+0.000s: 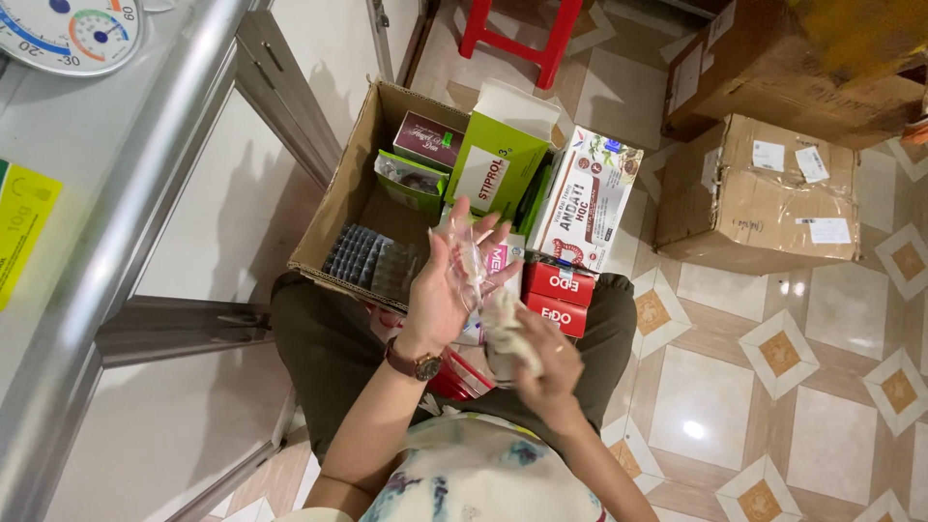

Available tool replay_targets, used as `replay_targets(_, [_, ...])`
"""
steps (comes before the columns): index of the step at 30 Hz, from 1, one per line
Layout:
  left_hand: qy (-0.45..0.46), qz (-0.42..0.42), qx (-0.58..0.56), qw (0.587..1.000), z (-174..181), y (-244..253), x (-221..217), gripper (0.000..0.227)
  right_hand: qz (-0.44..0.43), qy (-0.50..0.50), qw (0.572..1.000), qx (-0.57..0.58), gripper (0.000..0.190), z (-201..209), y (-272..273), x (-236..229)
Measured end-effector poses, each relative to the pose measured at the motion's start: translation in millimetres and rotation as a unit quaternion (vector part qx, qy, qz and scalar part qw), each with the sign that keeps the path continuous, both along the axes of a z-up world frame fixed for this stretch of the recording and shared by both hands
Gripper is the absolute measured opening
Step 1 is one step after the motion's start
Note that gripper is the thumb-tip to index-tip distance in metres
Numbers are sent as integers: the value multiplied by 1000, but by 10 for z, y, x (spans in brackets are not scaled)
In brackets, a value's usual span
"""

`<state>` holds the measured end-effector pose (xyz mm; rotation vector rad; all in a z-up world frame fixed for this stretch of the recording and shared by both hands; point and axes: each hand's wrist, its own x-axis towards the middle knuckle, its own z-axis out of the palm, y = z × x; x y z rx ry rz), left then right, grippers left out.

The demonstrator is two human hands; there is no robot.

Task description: The person sits on the floor with an open carton of medicine boxes on their lap and wipes each medicine box with a cloth, one at a time, placing wiped boxes back into the carton and setting some boxes on the nearby counter.

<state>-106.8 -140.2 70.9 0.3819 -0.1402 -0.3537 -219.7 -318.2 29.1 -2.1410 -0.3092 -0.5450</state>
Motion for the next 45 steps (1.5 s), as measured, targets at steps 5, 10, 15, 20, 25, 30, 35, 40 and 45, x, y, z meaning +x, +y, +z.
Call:
replay_targets(5, [-19, 1, -20, 1000, -422, -32, 28, 69, -41, 140, 889, 434, 40, -124, -433, -55])
replay_targets(10, [42, 12, 60, 997, -533, -178, -59, 62, -3, 148, 809, 569, 58, 84, -160, 73])
replay_targets(15, [73, 0, -7, 997, -713, -311, -189, 78, 45, 32, 998, 29, 64, 670, 699, 235])
replay_targets(20, [-15, -59, -36, 998, -631, -309, -226, 90, 78, -41, 996, -27, 56, 703, 752, 348])
replay_targets(25, [-59, -86, -12, 994, -383, -299, -379, 84, 22, 82, 989, 122, 50, 724, 616, 545])
replay_targets(30, [-22, -28, -74, 997, -242, -274, -112, 83, 59, 6, 997, 44, 64, 624, 661, 262])
replay_targets(35, [-19, -3, -29, 999, -355, -66, -21, 82, 70, 21, 997, 6, 60, 191, 501, -95])
replay_targets(40, [-27, 28, 164, 986, -65, -10, 6, 80, 114, 63, 981, 143, 44, 303, 97, 18])
replay_targets(45, [-25, -40, 232, 972, -165, 61, -104, 79, 115, 107, 952, 264, 40, 406, -233, 78])
